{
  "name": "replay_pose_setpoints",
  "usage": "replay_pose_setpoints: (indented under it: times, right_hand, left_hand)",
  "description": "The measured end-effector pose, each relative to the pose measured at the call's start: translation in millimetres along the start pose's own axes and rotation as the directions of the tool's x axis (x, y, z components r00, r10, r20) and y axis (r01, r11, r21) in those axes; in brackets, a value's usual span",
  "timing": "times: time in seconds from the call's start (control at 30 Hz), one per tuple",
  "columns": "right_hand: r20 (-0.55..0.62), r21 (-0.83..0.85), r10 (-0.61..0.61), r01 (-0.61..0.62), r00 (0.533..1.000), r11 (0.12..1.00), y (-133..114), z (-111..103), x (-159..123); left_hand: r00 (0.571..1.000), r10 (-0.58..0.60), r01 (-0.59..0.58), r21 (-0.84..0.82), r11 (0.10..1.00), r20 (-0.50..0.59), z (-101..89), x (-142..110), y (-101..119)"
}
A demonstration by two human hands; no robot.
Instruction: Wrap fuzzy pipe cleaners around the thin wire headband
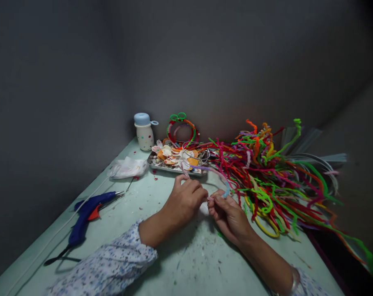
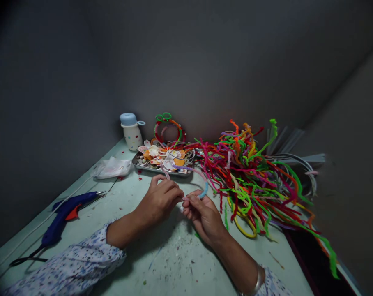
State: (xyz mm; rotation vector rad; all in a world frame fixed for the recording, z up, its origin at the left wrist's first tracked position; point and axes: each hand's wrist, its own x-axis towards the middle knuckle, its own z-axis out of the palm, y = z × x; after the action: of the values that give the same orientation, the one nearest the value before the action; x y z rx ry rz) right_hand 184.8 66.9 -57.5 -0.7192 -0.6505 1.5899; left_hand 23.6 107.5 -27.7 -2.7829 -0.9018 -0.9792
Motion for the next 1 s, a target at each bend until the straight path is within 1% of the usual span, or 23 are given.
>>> replay_pose_setpoints:
  times: [0.1,0.17,0.33,0.5,0.6,0.7,0.8,0.9,1.0]
  right_hand:
    - [0.006,-0.022,0.019,-0.018,1.000,1.000,-1,1,-1]
    - [0.014,-0.028,0.026,-0.025,1.000,0.999,-1,1,-2]
    - [0.006,-0.034,0.013,-0.013,1.000,0.999,-2,2,-2]
    - [0.027,-0.031,0.022,-0.021,0.999,0.999,-1,1,-1]
    - [0.030,0.001,0.019,-0.019,0.999,1.000,-1,1,-2]
    - [0.010,0.052,0.025,-0.026,1.000,0.998,-1,1,-2]
    - [-0.015,0.082,0.054,-0.053,0.998,0.995,-2,2,-2]
    - [-0.018,0.096,0.071,-0.069,0.997,0.993,-2,2,-2]
    - [-0.012,0.113,0.086,-0.084,0.996,0.990,-2,2,-1]
  left_hand:
    - [0.998,0.000,0.003,-0.034,0.999,0.069,-1.1,0,-2]
    - [0.996,0.003,0.003,-0.066,0.998,0.094,-2.7,1,-3]
    - [0.997,-0.006,0.016,-0.122,0.992,0.082,-7.5,4,-4]
    - [0.993,-0.006,0.023,-0.139,0.990,0.120,-8.2,5,-4]
    - [0.990,0.028,-0.003,-0.181,0.983,0.136,-10.5,5,-6]
    - [0.986,0.069,-0.036,-0.210,0.977,0.149,-13.9,6,-7]
    - [0.990,0.089,-0.072,-0.148,0.986,0.111,-14.2,7,-6]
    - [0.993,0.113,-0.111,-0.047,0.993,0.031,-11.7,7,-5]
    - [0.987,0.158,-0.158,0.003,0.987,-0.035,-9.8,6,-5]
